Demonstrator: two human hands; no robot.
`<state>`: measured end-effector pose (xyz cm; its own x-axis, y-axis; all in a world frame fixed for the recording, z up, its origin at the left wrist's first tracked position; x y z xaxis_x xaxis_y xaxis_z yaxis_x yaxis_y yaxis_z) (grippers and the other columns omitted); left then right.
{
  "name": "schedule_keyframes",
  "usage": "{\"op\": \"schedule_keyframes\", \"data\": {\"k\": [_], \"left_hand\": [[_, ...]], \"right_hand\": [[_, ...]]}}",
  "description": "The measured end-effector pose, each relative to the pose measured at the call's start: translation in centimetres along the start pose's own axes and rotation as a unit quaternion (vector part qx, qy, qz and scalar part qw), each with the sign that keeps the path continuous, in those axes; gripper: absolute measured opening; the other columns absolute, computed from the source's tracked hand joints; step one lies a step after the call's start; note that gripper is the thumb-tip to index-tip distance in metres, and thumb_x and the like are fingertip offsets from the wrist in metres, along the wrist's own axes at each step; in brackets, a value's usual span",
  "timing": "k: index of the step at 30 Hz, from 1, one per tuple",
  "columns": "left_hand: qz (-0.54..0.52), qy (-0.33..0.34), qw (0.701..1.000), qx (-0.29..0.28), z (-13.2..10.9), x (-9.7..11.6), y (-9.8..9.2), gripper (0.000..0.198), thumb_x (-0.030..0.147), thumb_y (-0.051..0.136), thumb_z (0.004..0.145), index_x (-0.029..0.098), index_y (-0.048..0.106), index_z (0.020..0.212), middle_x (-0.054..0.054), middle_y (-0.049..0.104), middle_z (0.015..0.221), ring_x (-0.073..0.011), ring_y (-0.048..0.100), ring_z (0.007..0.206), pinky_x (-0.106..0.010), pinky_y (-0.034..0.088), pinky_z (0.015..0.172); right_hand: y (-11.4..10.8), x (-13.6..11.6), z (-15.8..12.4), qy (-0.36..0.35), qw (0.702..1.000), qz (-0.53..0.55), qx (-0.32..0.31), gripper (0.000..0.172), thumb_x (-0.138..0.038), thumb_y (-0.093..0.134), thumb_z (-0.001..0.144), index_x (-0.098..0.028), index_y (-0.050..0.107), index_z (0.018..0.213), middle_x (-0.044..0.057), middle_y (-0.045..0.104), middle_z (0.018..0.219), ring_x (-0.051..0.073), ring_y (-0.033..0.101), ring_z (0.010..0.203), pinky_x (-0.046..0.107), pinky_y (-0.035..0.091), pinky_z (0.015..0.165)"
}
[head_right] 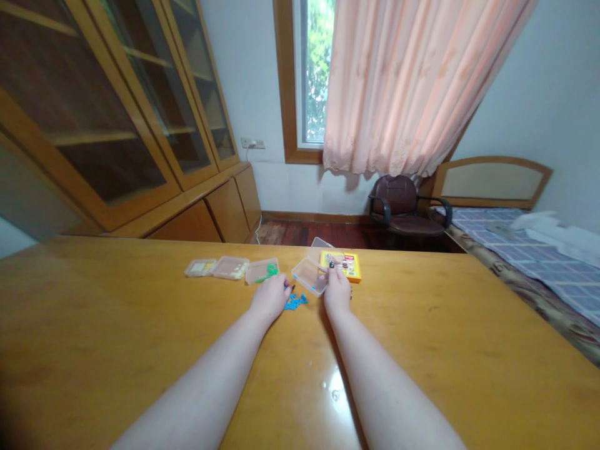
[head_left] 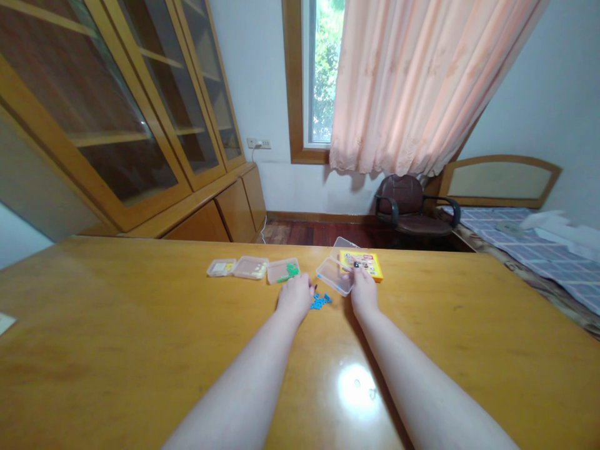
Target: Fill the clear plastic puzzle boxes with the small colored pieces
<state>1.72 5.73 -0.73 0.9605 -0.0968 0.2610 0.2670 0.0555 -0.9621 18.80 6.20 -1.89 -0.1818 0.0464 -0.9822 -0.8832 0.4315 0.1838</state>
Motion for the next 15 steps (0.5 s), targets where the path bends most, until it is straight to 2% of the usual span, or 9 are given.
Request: {"op": "schedule_keyframes", "data": {"k": [15], "left_hand": [[0.0,0.006,1.0,0.006,-0.21,0.48,-0.64,0.017,0.023,0.043,0.082,0.017,0.058,0.088,-0.009,0.063,0.085,-0.0206,0.06,0.08,-0.03,0.043,0.069]], "right_hand": [[-0.02,0.04,0.1,-0.015,1.0,0.0,-0.008,0.035,-0.05,0.05,0.07,-0.017,0.059,0.066,0.001,0.059,0.057,0.014,0.05,0.051,0.025,0.039,0.052]]}}
Point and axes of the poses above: each hand's wrist, its own z-axis towards the middle knuckle, its own y-axis out of the palm, x = y × z, the point moved 3 cm from there along z, towards the middle knuckle
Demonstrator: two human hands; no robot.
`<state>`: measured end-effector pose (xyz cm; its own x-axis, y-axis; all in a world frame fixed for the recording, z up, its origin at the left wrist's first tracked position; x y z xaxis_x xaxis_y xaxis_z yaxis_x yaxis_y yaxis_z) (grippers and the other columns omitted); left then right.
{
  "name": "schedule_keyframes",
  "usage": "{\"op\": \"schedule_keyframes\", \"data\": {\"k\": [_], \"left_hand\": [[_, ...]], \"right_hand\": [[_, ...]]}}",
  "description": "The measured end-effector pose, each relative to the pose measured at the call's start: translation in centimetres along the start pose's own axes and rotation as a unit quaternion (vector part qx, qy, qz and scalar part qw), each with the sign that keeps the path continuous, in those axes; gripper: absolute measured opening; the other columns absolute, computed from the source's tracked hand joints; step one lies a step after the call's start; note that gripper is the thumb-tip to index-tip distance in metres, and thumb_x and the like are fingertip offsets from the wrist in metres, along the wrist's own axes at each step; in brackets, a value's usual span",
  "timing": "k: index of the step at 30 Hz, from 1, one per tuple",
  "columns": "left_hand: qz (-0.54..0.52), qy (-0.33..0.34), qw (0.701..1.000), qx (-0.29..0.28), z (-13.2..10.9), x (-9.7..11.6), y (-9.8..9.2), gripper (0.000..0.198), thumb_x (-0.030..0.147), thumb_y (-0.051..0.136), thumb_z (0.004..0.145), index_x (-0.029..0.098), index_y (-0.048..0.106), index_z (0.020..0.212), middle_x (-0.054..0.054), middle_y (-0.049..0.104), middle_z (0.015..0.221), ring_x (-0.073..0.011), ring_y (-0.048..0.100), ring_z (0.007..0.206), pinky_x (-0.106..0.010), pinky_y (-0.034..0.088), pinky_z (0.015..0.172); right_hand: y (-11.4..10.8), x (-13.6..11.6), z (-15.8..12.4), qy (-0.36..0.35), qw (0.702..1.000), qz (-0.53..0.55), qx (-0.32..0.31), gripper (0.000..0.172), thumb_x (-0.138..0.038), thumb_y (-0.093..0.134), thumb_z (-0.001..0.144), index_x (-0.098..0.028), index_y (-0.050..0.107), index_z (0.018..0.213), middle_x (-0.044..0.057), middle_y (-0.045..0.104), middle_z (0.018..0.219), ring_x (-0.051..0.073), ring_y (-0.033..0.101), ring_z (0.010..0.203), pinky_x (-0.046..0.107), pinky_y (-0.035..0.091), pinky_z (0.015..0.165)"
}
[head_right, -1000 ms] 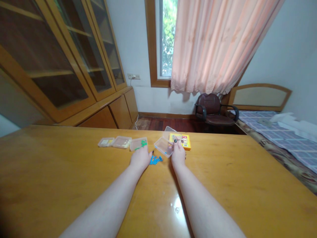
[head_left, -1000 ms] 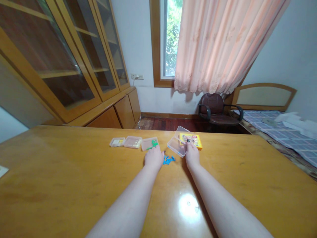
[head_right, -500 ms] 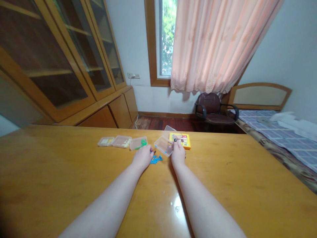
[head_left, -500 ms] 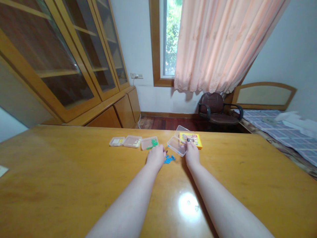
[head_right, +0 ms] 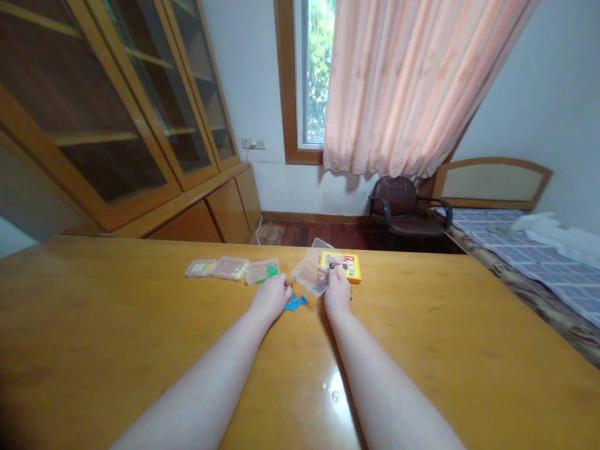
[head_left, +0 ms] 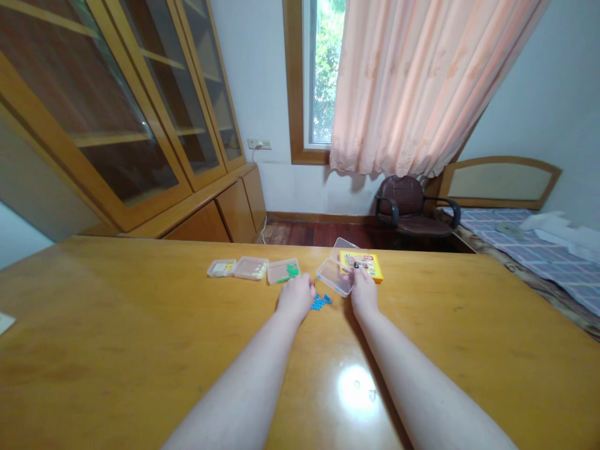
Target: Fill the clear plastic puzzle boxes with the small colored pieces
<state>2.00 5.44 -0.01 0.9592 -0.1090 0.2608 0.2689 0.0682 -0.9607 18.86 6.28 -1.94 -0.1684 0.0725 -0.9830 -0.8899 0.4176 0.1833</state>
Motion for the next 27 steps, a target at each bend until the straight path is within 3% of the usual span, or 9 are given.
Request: {"op": "schedule_keyframes", "data": {"k": [9,17,20,22,25,27], "left_hand": [[-0.009,0.049,0.999,0.011,-0.1,0.2,0.1,0.015,0.025,0.046,0.081,0.018,0.06,0.083,-0.008,0.063,0.087,-0.0199,0.059,0.082,-0.029,0.042,0.072],[-0.042,0.042,0.998,0.02,0.4,-0.3,0.6,0.016,0.025,0.045,0.083,0.018,0.06,0.08,-0.006,0.063,0.081,-0.0186,0.059,0.079,-0.028,0.042,0.07],[-0.083,0.014,0.994,0.064,0.6,-0.8,0.2,0.017,0.023,0.045,0.084,0.017,0.06,0.08,-0.007,0.063,0.08,-0.0183,0.058,0.078,-0.028,0.043,0.069],[-0.132,0.01,0.983,0.124,0.5,-1.0,-0.6,0.016,0.023,0.044,0.084,0.017,0.059,0.082,-0.006,0.062,0.082,-0.0175,0.057,0.079,-0.028,0.043,0.07],[-0.208,0.052,0.954,0.21,0.1,-0.9,-1.7,0.016,0.025,0.044,0.085,0.018,0.058,0.085,-0.005,0.06,0.084,-0.0154,0.056,0.078,-0.027,0.044,0.071],[-0.235,0.107,0.94,0.224,-0.2,-0.5,-2.1,0.016,0.026,0.043,0.086,0.019,0.058,0.087,-0.004,0.061,0.085,-0.0149,0.055,0.081,-0.027,0.044,0.075]], "right_hand": [[-0.1,0.5,0.2,-0.004,1.0,0.006,-0.005,0.036,-0.051,0.051,0.07,-0.016,0.06,0.07,0.002,0.06,0.06,0.014,0.051,0.053,0.026,0.04,0.054],[0.0,0.7,0.3,0.005,1.0,0.028,-0.008,0.034,-0.05,0.052,0.067,-0.017,0.06,0.07,0.0,0.059,0.058,0.014,0.051,0.052,0.026,0.04,0.054],[0.0,0.7,0.4,0.005,1.0,0.019,-0.002,0.034,-0.05,0.051,0.068,-0.017,0.06,0.068,0.002,0.06,0.059,0.015,0.051,0.053,0.026,0.041,0.055],[-0.1,0.7,0.4,0.003,1.0,0.003,0.001,0.034,-0.05,0.051,0.069,-0.017,0.059,0.065,0.002,0.06,0.059,0.015,0.052,0.054,0.026,0.04,0.055],[0.0,0.6,0.2,-0.007,1.0,-0.026,-0.014,0.033,-0.048,0.05,0.07,-0.018,0.058,0.06,0.001,0.059,0.056,0.015,0.051,0.054,0.026,0.04,0.055],[0.2,0.5,0.1,-0.018,0.998,-0.046,-0.033,0.032,-0.047,0.052,0.07,-0.018,0.059,0.059,0.001,0.059,0.056,0.015,0.052,0.054,0.026,0.04,0.055]]}}
Point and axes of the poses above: each hand's wrist, its own z-axis towards the middle knuckle, its own y-axis out of the palm, x = y × z, the point moved 3 cm from there along z, towards the middle knuckle
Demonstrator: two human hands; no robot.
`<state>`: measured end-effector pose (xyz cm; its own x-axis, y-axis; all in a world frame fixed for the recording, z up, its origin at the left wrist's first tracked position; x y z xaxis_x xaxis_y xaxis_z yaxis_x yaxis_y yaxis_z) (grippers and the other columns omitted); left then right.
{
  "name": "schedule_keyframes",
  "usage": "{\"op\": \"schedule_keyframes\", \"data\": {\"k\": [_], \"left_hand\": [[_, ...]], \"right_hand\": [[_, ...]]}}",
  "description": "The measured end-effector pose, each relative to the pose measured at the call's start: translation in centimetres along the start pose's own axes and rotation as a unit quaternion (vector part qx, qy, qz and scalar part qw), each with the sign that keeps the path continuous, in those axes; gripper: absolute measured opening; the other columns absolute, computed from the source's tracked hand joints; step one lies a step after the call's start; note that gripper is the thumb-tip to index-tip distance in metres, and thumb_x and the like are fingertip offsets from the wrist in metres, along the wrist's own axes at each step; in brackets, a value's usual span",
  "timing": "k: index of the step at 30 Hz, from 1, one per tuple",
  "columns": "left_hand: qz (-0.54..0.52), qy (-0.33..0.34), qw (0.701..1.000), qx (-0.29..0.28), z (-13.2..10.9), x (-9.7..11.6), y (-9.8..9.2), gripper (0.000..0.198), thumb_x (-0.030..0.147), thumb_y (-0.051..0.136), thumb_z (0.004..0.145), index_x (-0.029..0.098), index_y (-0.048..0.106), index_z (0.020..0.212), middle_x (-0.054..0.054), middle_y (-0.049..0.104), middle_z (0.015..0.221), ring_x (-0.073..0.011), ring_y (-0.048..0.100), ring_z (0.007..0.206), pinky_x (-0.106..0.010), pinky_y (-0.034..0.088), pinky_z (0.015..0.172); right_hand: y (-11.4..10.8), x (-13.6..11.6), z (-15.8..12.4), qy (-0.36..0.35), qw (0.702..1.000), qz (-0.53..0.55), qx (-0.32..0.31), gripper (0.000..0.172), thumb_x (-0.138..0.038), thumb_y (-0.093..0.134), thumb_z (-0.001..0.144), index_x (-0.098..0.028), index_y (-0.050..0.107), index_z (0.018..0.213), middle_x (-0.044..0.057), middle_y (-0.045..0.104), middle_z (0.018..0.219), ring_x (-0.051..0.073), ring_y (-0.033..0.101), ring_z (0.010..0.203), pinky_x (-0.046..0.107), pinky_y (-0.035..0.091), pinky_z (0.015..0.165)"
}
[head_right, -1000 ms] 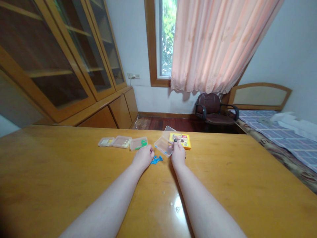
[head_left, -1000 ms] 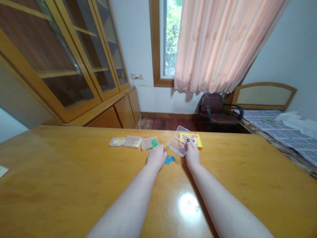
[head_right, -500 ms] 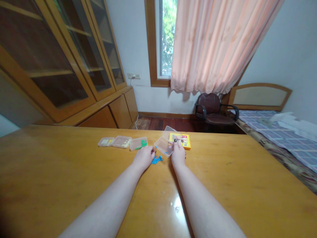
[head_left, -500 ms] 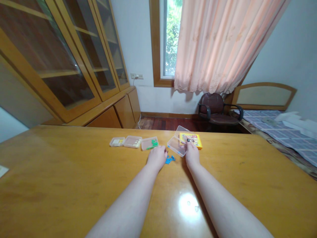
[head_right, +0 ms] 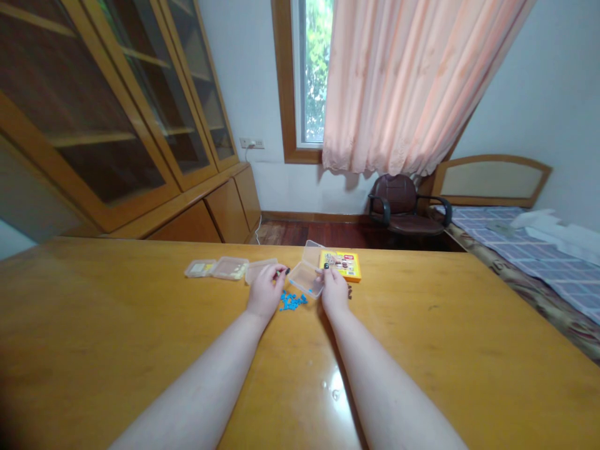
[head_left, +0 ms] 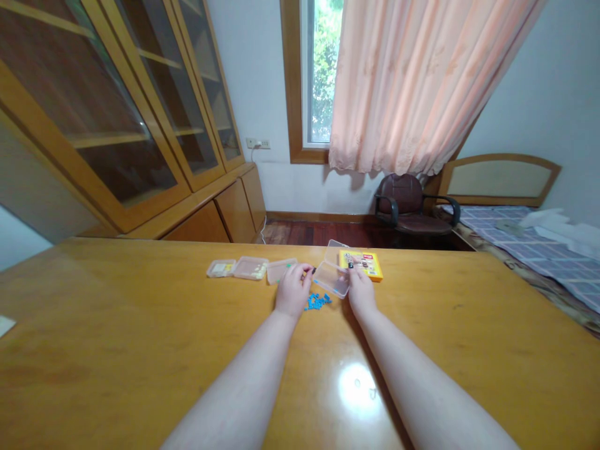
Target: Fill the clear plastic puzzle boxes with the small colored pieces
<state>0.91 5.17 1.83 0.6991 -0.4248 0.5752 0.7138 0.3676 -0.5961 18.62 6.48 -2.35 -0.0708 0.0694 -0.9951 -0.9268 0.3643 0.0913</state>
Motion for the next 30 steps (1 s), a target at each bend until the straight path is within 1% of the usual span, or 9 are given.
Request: {"op": "schedule_keyframes", "data": {"k": [2,4,9,11,13,15,17,23,30], "left_hand": [[-0.025,0.05,0.998,-0.024,-0.1,0.5,0.0,0.017,0.025,0.042,0.086,0.02,0.058,0.093,-0.003,0.061,0.092,-0.015,0.054,0.09,-0.028,0.043,0.083],[-0.031,0.062,0.997,-0.041,-0.2,0.8,0.0,0.02,0.025,0.041,0.087,0.02,0.056,0.1,-0.004,0.06,0.1,-0.0151,0.052,0.097,-0.028,0.04,0.088],[0.007,-0.047,0.997,-0.053,-0.1,0.0,0.1,0.02,0.027,0.039,0.087,0.018,0.055,0.094,-0.004,0.058,0.092,-0.0144,0.054,0.082,-0.026,0.043,0.075],[0.019,-0.04,0.994,-0.102,-0.2,-0.1,0.6,0.016,0.026,0.043,0.085,0.018,0.057,0.089,-0.003,0.059,0.086,-0.0146,0.053,0.081,-0.026,0.042,0.074],[0.027,0.003,0.984,-0.174,-0.4,0.0,1.4,0.013,0.025,0.049,0.082,0.019,0.059,0.085,-0.002,0.06,0.085,-0.0151,0.053,0.082,-0.026,0.041,0.074],[0.042,0.049,0.97,-0.234,-0.8,0.2,2.2,0.011,0.027,0.054,0.079,0.021,0.062,0.084,-0.001,0.061,0.085,-0.0156,0.053,0.083,-0.026,0.04,0.075],[0.061,0.077,0.961,-0.26,-1.1,0.3,2.6,0.011,0.03,0.056,0.078,0.024,0.064,0.084,-0.001,0.06,0.085,-0.0161,0.053,0.084,-0.027,0.039,0.076],[0.087,0.07,0.958,-0.266,-1.2,0.0,2.8,0.009,0.028,0.056,0.078,0.022,0.063,0.079,-0.002,0.061,0.083,-0.0165,0.054,0.083,-0.027,0.039,0.075],[0.07,-0.028,0.974,-0.213,-0.6,-1.0,2.9,0.01,0.02,0.05,0.08,0.018,0.06,0.083,-0.003,0.062,0.086,-0.0157,0.055,0.083,-0.027,0.042,0.075]], "right_hand": [[0.2,-0.2,-0.1,-0.01,1.0,-0.011,-0.018,0.032,-0.047,0.053,0.069,-0.017,0.061,0.061,0.001,0.06,0.057,0.016,0.053,0.056,0.026,0.04,0.056],[0.1,-0.2,-0.2,-0.011,1.0,-0.011,-0.018,0.033,-0.048,0.052,0.07,-0.017,0.062,0.064,0.001,0.061,0.058,0.016,0.053,0.056,0.027,0.04,0.056],[-0.4,-0.6,-0.1,0.013,0.998,0.038,0.057,0.036,-0.049,0.05,0.07,-0.016,0.065,0.074,0.003,0.064,0.062,0.017,0.056,0.06,0.028,0.042,0.06],[-0.6,-1.1,-0.2,0.017,0.995,0.05,0.086,0.036,-0.046,0.05,0.07,-0.014,0.064,0.075,0.004,0.064,0.062,0.018,0.057,0.063,0.028,0.043,0.062],[-0.7,-1.5,-0.4,0.017,0.993,0.055,0.104,0.034,-0.043,0.05,0.071,-0.013,0.064,0.076,0.005,0.065,0.062,0.018,0.058,0.063,0.028,0.043,0.063],[-0.6,-1.7,-0.4,0.016,0.992,0.061,0.105,0.033,-0.042,0.05,0.071,-0.013,0.064,0.077,0.005,0.065,0.062,0.018,0.059,0.063,0.028,0.043,0.064],[-0.5,-1.5,-0.4,0.011,0.993,0.068,0.094,0.033,-0.041,0.05,0.07,-0.012,0.064,0.078,0.004,0.065,0.063,0.017,0.059,0.062,0.028,0.044,0.064],[-0.3,-0.4,0.0,0.013,0.994,0.096,0.059,0.039,-0.044,0.05,0.07,-0.012,0.062,0.088,0.003,0.065,0.065,0.017,0.059,0.061,0.028,0.044,0.061],[-0.4,-0.1,0.1,0.023,0.994,0.093,0.055,0.037,-0.043,0.051,0.07,-0.014,0.062,0.089,0.003,0.064,0.062,0.017,0.058,0.06,0.028,0.044,0.06]]}}
Point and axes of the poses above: each hand's wrist, its own z-axis towards the middle knuckle, its own y-axis out of the palm, x = y × z, the point moved 3 cm from there along z, towards the middle knuckle
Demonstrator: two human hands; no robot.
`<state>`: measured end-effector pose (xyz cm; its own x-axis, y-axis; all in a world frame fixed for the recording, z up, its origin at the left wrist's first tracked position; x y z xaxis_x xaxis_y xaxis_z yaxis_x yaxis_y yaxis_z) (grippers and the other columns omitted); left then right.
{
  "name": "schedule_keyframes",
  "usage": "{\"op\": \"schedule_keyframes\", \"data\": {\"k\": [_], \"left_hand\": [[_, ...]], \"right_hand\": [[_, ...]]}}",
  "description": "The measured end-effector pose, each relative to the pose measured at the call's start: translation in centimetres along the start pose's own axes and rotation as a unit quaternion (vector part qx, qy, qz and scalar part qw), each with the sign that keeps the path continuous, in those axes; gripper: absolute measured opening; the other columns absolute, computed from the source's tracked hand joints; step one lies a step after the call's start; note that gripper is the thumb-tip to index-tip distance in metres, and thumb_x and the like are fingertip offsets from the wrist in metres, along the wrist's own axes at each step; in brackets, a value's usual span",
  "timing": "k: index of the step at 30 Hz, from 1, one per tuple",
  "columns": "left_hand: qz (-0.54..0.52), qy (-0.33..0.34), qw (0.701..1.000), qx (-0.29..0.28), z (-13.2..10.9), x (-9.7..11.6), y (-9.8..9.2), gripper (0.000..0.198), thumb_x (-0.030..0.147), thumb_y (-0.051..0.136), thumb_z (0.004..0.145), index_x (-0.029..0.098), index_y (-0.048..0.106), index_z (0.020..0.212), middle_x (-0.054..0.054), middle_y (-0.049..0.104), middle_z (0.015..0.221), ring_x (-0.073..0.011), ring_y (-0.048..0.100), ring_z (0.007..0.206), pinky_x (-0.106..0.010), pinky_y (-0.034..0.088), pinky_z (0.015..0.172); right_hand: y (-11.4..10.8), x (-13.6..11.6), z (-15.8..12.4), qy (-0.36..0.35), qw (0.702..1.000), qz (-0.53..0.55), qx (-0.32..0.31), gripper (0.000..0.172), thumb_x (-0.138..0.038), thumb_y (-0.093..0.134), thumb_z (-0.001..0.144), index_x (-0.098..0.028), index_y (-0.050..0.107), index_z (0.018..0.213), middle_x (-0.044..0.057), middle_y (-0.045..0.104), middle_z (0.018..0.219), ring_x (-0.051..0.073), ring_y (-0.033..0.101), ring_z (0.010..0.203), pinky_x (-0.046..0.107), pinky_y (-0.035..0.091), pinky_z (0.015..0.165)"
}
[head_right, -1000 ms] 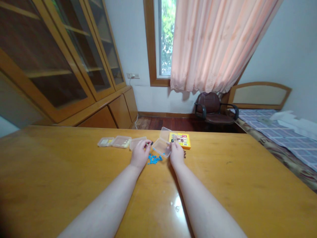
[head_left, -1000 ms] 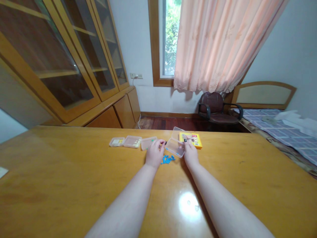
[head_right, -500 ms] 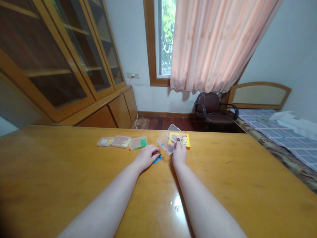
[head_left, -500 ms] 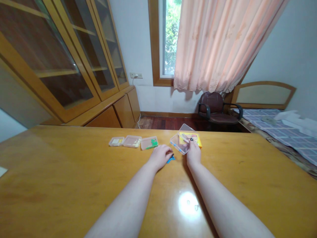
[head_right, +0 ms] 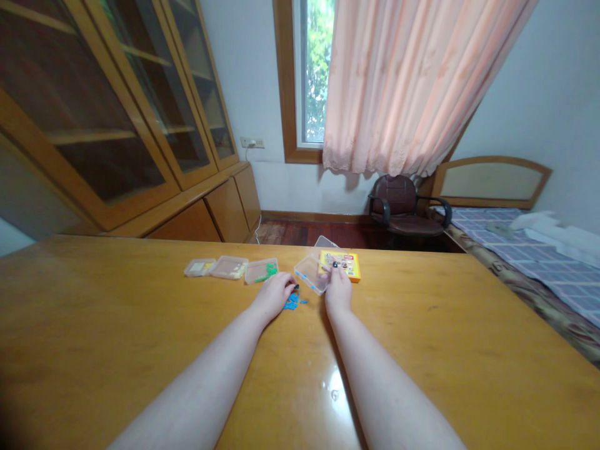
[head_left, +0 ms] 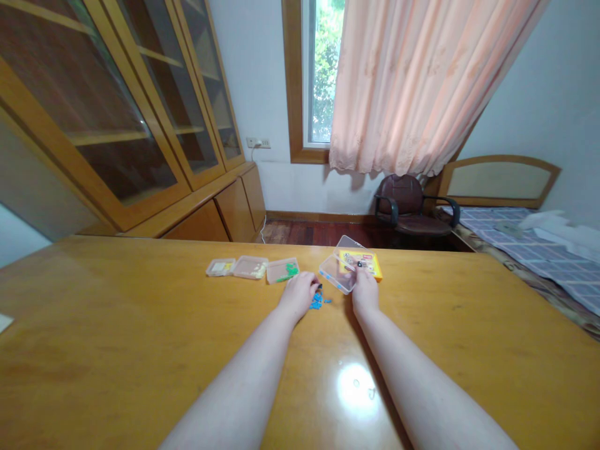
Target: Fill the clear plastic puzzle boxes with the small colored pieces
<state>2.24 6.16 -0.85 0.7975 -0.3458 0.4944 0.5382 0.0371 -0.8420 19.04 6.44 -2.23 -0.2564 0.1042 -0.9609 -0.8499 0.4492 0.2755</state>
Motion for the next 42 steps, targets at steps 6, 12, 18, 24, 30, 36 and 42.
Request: {"op": "schedule_keyframes", "data": {"k": [6,12,18,24,30,36,42], "left_hand": [[-0.088,-0.082,0.986,0.116,0.1,-1.1,-1.2,0.013,0.02,0.044,0.083,0.017,0.056,0.086,-0.004,0.061,0.088,-0.0156,0.056,0.084,-0.027,0.044,0.076],[-0.132,-0.061,0.967,0.21,-0.5,-0.3,-2.8,0.015,0.024,0.041,0.085,0.018,0.054,0.09,-0.004,0.06,0.09,-0.0136,0.055,0.083,-0.024,0.043,0.076],[-0.083,0.023,0.988,0.131,-0.9,1.4,-3.1,0.019,0.029,0.044,0.085,0.019,0.055,0.097,-0.003,0.06,0.094,-0.0139,0.053,0.081,-0.027,0.041,0.08],[-0.052,0.101,0.993,0.039,-1.2,2.5,-2.6,0.015,0.033,0.053,0.08,0.02,0.061,0.079,-0.002,0.062,0.081,-0.0156,0.054,0.081,-0.028,0.039,0.078],[-0.007,0.145,0.988,-0.059,-1.1,2.7,-0.9,0.02,0.038,0.069,0.066,0.023,0.063,0.078,0.0,0.063,0.086,-0.0175,0.053,0.089,-0.029,0.037,0.08],[0.026,0.115,0.991,-0.067,-0.9,1.8,-0.2,0.014,0.034,0.065,0.071,0.025,0.064,0.082,-0.001,0.062,0.086,-0.0174,0.052,0.088,-0.029,0.036,0.08],[0.05,0.095,0.993,-0.054,-0.7,1.3,0.1,0.008,0.029,0.062,0.074,0.022,0.063,0.077,-0.002,0.061,0.083,-0.0184,0.052,0.086,-0.029,0.037,0.076]], "right_hand": [[0.0,0.4,0.2,0.006,1.0,-0.003,-0.007,0.036,-0.044,0.051,0.069,-0.016,0.062,0.087,0.002,0.064,0.063,0.017,0.057,0.059,0.028,0.044,0.058],[0.2,0.2,-0.1,-0.023,0.993,-0.099,-0.052,0.03,-0.045,0.052,0.069,-0.017,0.063,0.064,0.001,0.062,0.059,0.016,0.053,0.055,0.026,0.04,0.055],[0.4,-0.1,-0.4,-0.021,0.995,-0.09,-0.049,0.03,-0.045,0.051,0.07,-0.018,0.06,0.061,0.001,0.061,0.056,0.015,0.052,0.053,0.026,0.04,0.053],[0.0,0.2,0.1,-0.012,1.0,-0.018,-0.005,0.035,-0.046,0.048,0.071,-0.016,0.062,0.081,0.003,0.065,0.066,0.018,0.058,0.061,0.028,0.044,0.06],[0.1,0.4,0.3,-0.014,1.0,-0.002,-0.013,0.032,-0.044,0.048,0.072,-0.017,0.06,0.083,0.002,0.065,0.067,0.018,0.059,0.064,0.028,0.044,0.062],[-0.1,0.5,0.4,-0.017,1.0,-0.018,-0.014,0.031,-0.044,0.047,0.073,-0.017,0.06,0.082,0.001,0.064,0.065,0.017,0.057,0.06,0.027,0.043,0.06],[-0.1,0.3,0.2,-0.014,1.0,-0.013,-0.011,0.031,-0.043,0.049,0.073,-0.017,0.061,0.084,0.002,0.065,0.067,0.016,0.057,0.061,0.027,0.043,0.06]]}}
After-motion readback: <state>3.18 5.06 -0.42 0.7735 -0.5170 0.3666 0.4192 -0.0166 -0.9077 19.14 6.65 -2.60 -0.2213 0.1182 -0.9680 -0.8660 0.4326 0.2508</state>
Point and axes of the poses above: each hand's wrist, its own z-axis towards the middle knuckle, its own y-axis out of the palm, x = y × z, the point moved 3 cm from there along z, towards the middle knuckle
